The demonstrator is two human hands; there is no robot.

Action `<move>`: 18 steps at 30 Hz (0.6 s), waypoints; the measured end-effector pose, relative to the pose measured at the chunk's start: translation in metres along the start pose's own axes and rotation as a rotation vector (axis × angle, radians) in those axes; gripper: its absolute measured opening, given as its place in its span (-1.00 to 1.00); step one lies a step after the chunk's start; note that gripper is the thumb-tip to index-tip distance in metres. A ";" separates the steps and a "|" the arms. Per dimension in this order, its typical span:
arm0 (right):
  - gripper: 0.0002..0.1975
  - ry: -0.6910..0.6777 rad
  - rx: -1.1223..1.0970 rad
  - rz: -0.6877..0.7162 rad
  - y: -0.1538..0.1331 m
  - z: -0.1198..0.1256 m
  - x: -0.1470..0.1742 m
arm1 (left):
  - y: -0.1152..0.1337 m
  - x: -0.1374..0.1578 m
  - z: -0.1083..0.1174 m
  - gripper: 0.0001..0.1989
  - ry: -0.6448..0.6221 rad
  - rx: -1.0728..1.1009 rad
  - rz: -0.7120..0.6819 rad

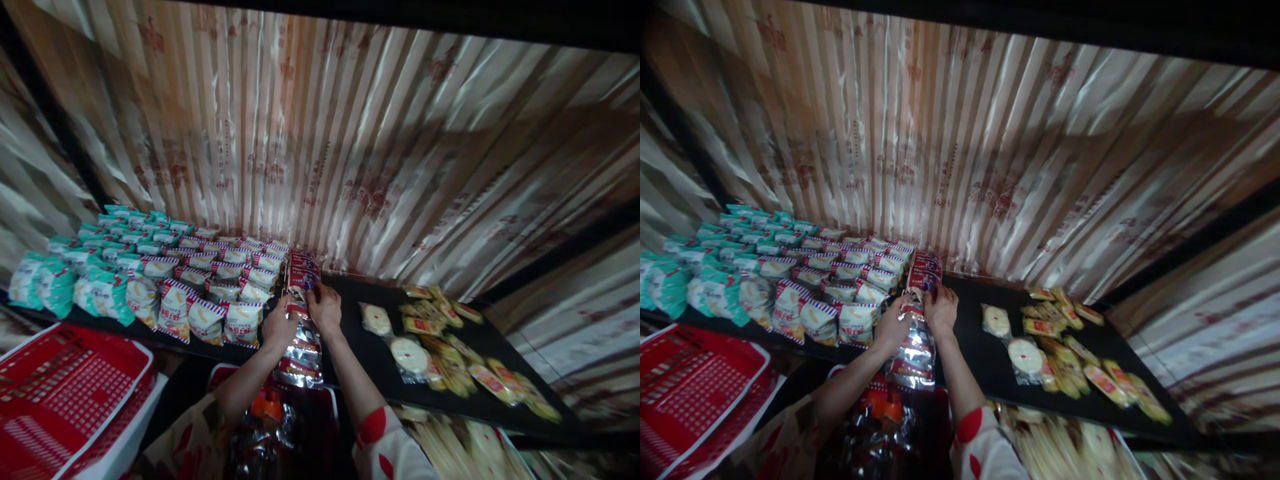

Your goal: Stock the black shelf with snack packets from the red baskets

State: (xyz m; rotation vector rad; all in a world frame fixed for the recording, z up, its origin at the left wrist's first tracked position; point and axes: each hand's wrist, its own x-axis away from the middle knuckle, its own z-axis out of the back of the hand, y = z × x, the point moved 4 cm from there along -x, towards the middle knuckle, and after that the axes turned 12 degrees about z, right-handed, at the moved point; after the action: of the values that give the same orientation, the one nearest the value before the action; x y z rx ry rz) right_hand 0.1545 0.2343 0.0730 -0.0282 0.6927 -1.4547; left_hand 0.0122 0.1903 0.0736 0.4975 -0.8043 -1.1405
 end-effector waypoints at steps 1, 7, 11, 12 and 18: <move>-0.56 -0.006 0.000 -0.006 0.000 -0.001 0.001 | 0.000 0.000 0.001 -0.57 0.000 -0.039 0.001; -0.53 -0.074 -0.033 -0.085 0.000 -0.002 0.003 | 0.004 0.000 0.006 -0.60 0.055 -0.280 -0.046; -0.54 -0.089 -0.049 -0.099 -0.001 0.000 0.002 | 0.010 0.008 0.009 -0.64 0.155 -0.401 -0.138; -0.54 -0.090 -0.053 -0.101 0.000 -0.001 0.002 | 0.011 0.011 0.009 -0.65 0.181 -0.426 -0.171; -0.57 -0.055 -0.067 -0.090 0.002 -0.004 0.002 | 0.013 0.028 0.006 -0.67 0.332 -0.486 -0.378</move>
State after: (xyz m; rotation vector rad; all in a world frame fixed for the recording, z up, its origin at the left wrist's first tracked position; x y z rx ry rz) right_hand 0.1543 0.2343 0.0680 -0.1519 0.7027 -1.5106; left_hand 0.0213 0.1696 0.0951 0.4204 -0.1297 -1.4973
